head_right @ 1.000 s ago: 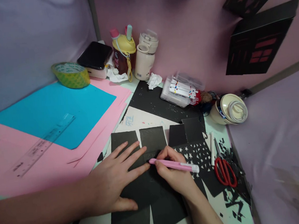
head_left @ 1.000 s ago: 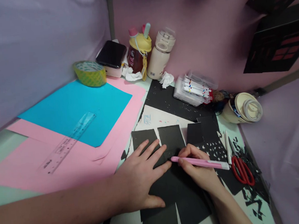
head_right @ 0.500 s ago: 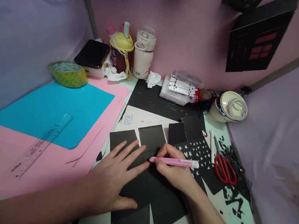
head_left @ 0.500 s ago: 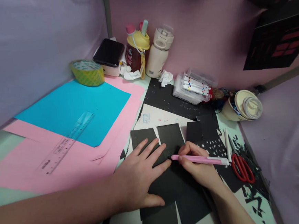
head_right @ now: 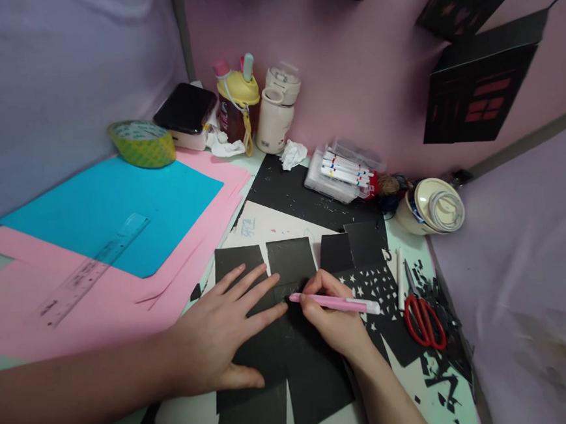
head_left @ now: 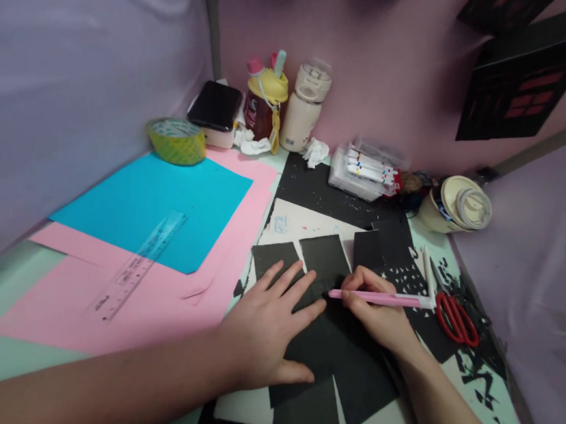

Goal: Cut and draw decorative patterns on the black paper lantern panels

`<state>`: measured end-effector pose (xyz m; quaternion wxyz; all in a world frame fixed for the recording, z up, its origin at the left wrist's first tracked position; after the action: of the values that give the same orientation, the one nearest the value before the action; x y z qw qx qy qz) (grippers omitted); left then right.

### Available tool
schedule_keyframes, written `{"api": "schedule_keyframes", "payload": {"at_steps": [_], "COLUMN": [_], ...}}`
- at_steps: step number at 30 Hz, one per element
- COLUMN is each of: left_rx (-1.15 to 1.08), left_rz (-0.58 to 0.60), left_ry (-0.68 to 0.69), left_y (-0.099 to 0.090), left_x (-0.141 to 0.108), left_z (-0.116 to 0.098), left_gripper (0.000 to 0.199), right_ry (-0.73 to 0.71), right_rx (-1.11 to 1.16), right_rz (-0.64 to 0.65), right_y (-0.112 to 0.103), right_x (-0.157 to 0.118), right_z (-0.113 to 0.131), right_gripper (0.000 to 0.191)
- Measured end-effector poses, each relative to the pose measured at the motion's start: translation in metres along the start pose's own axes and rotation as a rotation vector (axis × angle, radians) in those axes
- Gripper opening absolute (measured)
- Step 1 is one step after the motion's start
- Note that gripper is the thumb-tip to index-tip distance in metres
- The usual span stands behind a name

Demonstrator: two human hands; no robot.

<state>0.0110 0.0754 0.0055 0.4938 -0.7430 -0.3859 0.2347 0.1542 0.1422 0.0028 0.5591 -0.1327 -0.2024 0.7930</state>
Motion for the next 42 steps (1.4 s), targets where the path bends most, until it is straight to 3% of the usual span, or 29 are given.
{"api": "schedule_keyframes", "payload": {"at_steps": [27,42], "left_rx": [0.02,-0.001], "left_rz": [-0.066,-0.023], "left_ry": [-0.046,0.007], "left_y": [0.0013,0.0025], "left_x": [0.0007,-0.0004], "left_z": [-0.0005,0.0003], "left_gripper": [0.09,0.086], "right_ry": [0.058,0.016], "right_rx": [0.019,-0.018], "right_rz": [0.052,0.013], "right_y": [0.0065,0.0003], "right_x": [0.0021,-0.0001], "right_z": [-0.0015,-0.0004], "right_gripper": [0.015,0.016]}}
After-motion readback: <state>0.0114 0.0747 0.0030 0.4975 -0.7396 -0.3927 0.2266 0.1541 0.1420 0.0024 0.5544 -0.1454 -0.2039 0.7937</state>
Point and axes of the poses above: each hand's wrist, its own x-axis towards the middle knuckle, its own y-axis out of the palm, z = x × y, the point moved 9 cm from there along x, towards the middle knuckle, and after that the axes turned 6 degrees about -y, right-handed, at the moved point
